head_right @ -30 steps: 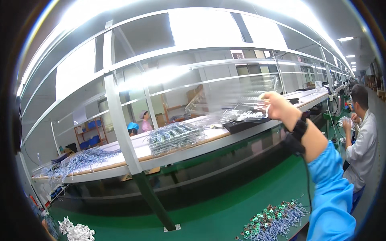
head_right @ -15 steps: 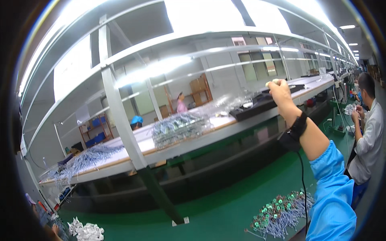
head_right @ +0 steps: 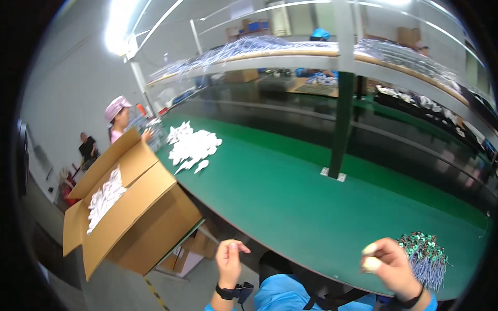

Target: Assemble small plastic circular parts with small wire boards, then group and organize them into containers along a factory production line.

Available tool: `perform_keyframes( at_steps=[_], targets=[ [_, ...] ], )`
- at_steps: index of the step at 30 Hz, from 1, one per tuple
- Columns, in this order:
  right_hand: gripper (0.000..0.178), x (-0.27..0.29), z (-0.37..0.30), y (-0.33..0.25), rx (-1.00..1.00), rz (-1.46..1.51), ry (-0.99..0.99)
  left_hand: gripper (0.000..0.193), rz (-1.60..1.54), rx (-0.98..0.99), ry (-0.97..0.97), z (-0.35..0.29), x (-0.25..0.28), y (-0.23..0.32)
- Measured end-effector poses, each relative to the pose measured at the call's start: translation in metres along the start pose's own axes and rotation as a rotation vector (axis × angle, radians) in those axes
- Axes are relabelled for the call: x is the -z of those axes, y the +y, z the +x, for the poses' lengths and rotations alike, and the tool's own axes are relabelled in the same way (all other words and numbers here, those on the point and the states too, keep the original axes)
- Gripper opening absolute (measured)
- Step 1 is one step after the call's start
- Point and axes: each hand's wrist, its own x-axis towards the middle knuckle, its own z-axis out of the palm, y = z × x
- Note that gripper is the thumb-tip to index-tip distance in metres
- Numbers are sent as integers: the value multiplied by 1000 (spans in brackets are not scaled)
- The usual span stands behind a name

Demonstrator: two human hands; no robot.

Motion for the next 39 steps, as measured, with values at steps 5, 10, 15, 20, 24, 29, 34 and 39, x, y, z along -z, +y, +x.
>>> perform_keyframes(
  at_steps=[5, 10, 15, 20, 24, 29, 34, 39],
  targets=[
    [15, -62, 45, 72, -308, 38, -302, 9, 107, -27, 235, -11, 93, 32],
    [15, -91, 89, 91, -502, -120, -463, 10, 94, 147, 245, -12, 157, 22],
    [19, -195, 149, 68, -492, 5, -574, 31, 507, -158, 157, 34, 165, 131],
    [25, -342, 189, 10, -423, -68, -845, 9, 458, 12, 382, 41, 248, 223],
    [24, -467, 212, -17, -202, -230, -1076, 13, 690, 112, 580, 53, 343, 242],
    [30, -599, 261, -2, 711, -771, -1125, 15, 802, 194, 583, 102, 412, 241],
    [30, -686, 311, 31, 1153, -920, -1038, 33, 1037, 293, 395, 129, 425, 216],
    [25, -717, 341, 41, 1200, -1181, -1161, 55, 1207, 454, 279, 133, 421, 210]
  ],
)
